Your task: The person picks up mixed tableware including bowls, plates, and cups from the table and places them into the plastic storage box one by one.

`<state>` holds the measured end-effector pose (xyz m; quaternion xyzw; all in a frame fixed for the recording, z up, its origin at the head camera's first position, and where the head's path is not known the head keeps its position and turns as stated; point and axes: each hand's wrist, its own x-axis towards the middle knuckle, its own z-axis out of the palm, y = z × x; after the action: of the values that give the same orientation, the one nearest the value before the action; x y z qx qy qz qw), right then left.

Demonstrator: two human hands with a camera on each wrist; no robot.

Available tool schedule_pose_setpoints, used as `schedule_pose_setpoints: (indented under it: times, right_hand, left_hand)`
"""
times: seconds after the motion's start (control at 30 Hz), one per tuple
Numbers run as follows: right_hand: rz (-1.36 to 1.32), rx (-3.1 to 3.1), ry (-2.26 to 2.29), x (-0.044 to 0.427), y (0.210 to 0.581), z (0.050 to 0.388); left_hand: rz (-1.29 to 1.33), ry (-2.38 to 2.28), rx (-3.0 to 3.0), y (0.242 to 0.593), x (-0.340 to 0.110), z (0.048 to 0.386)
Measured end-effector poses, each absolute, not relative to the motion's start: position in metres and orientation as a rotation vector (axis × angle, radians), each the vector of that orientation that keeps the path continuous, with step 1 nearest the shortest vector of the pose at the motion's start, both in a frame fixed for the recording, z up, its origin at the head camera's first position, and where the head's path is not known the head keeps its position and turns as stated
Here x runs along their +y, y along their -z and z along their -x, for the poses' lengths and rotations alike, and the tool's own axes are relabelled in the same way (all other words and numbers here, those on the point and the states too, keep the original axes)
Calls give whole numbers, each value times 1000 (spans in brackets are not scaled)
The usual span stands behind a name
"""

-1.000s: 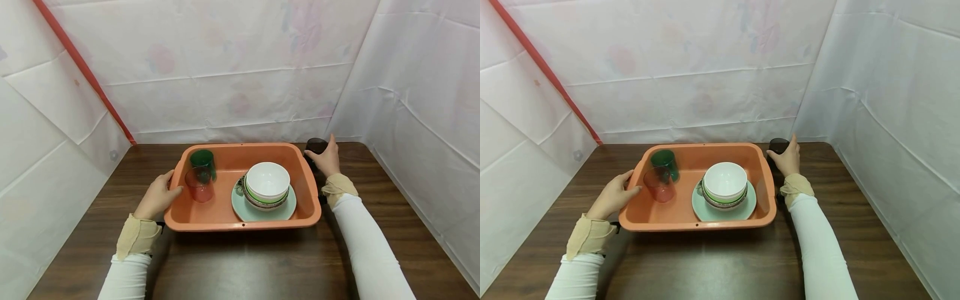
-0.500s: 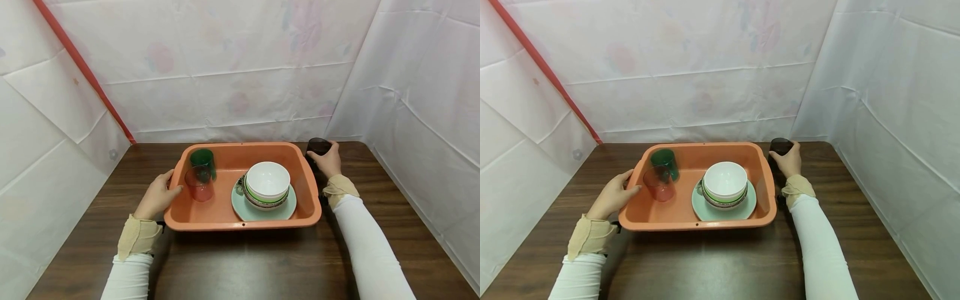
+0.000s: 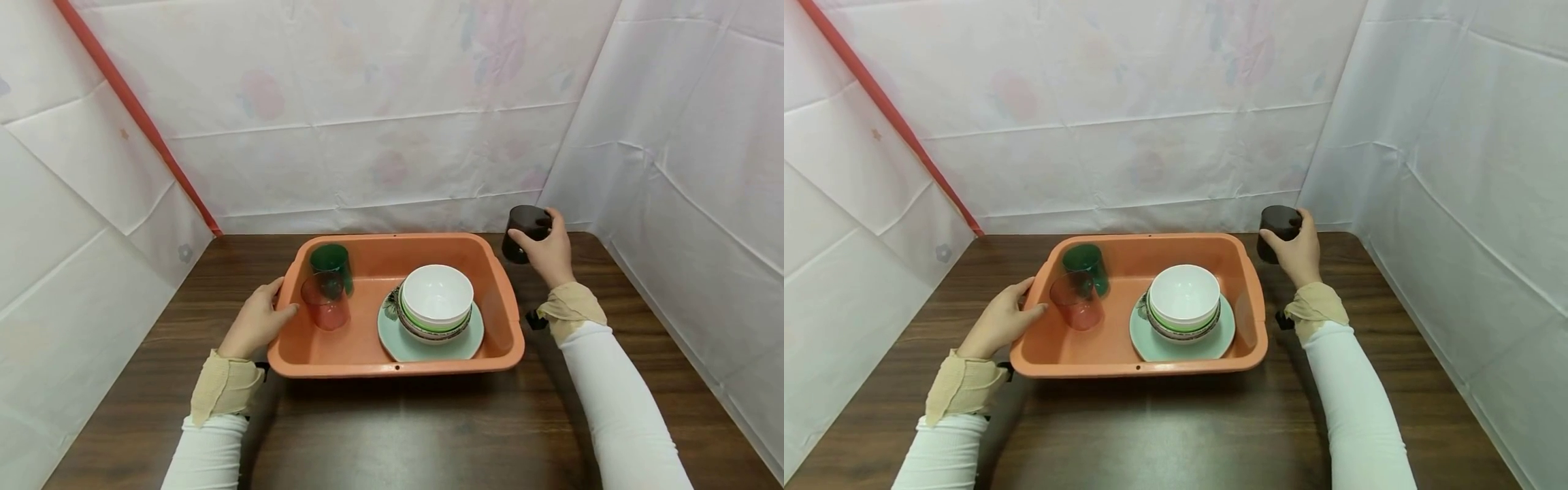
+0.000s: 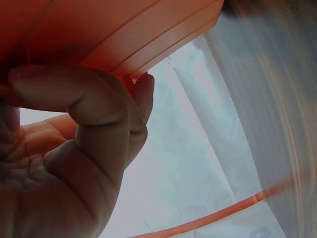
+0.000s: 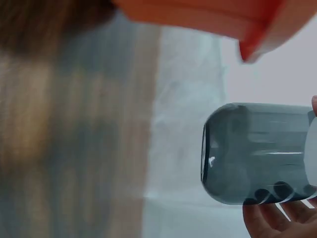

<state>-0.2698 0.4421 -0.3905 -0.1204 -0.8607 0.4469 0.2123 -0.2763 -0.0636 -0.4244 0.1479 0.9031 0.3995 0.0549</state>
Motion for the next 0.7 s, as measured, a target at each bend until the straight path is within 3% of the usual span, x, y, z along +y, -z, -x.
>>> schedule_pose_setpoints:
  times: [0.7]
  right_hand:
    - [52,-2380,-1199,397,332,230]
  left_hand:
    - [-483,-1183,2736,423,-65,277]
